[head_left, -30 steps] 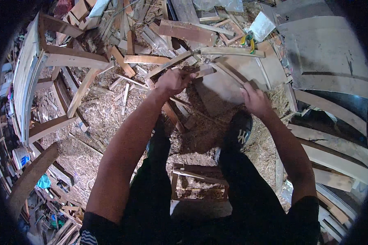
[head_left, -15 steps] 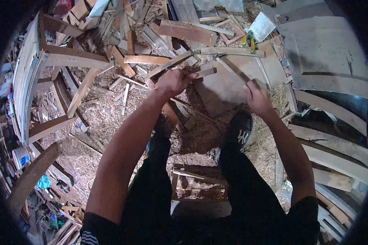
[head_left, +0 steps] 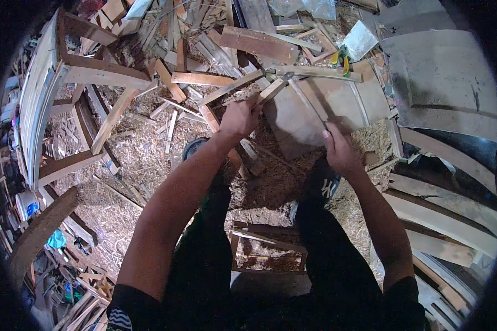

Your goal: The person uses a hammer to drive a small piece of wood into a joint on a wooden frame and then uses pliers to remove a nail from a separate piece of wood.

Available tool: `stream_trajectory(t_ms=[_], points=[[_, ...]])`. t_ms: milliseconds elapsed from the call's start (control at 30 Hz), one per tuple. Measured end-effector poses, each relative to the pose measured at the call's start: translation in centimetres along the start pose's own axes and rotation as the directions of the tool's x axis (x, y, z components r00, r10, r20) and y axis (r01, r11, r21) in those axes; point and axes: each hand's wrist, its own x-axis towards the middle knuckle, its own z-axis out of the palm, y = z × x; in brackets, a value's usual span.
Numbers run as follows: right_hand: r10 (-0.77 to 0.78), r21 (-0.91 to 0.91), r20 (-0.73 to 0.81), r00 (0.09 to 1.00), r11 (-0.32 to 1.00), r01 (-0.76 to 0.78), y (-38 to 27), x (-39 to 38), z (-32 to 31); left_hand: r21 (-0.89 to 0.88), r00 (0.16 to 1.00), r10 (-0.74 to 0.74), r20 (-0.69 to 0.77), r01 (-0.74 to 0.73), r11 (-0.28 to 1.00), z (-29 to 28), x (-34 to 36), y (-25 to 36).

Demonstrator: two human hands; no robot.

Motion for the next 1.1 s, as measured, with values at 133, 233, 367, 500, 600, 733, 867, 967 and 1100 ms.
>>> stream_trajectory(t_ms=[133, 233, 367, 500, 600, 733, 867, 967, 1100], points=[[0.102, 0.219, 0.087, 0.991, 0.969, -0.119, -3.7, 0.1, -0.3, 0.104, 0.999, -0.022, 0.04, 0.018, 0.994, 0.5, -0.9, -0.9], [-0.037, 0.218, 0.101, 0.994, 0.976, 0.014, -4.2, 0.5, -0.8, 0.062, 1.0, -0.017, -0.009, 0.018, 0.998, 0.8, -1.2, 0.1], [-0.103, 0.158, 0.076, 0.992, 0.983, 0.09, -3.3, 0.2, -0.7, -0.066, 0.985, -0.165, 0.045, 0.167, 0.984, 0.5, -0.9, 2.3], [-0.047, 0.121, 0.11, 0.993, 0.992, 0.034, -4.2, 0.7, -0.9, -0.065, 0.991, -0.128, 0.041, 0.131, 0.989, 0.5, -1.4, 1.3], [-0.051, 0.12, 0.035, 0.998, 0.992, 0.047, -5.7, 1.3, -1.3, -0.049, 0.996, -0.091, 0.012, 0.091, 0.995, 0.4, -1.4, 0.7], [0.005, -0.022, 0.136, 0.991, 1.0, -0.002, -4.5, 1.0, -0.8, -0.109, 0.991, -0.126, 0.054, 0.131, 0.985, 0.3, -1.1, 1.6], [-0.057, 0.011, 0.071, 0.996, 0.998, 0.056, -5.5, 1.0, -0.9, -0.133, 0.985, -0.151, 0.082, 0.161, 0.978, -0.8, -1.0, 2.3], [-0.138, 0.133, -0.145, 0.98, 0.979, 0.157, -6.2, 1.1, -1.4, -0.179, 0.989, -0.135, 0.053, 0.142, 0.973, -0.5, -1.0, 2.7], [0.022, 0.002, 0.075, 0.997, 1.0, -0.023, -5.5, 1.1, -0.4, -0.077, 0.998, -0.033, -0.046, 0.029, 0.997, 0.4, -1.1, 0.6]])
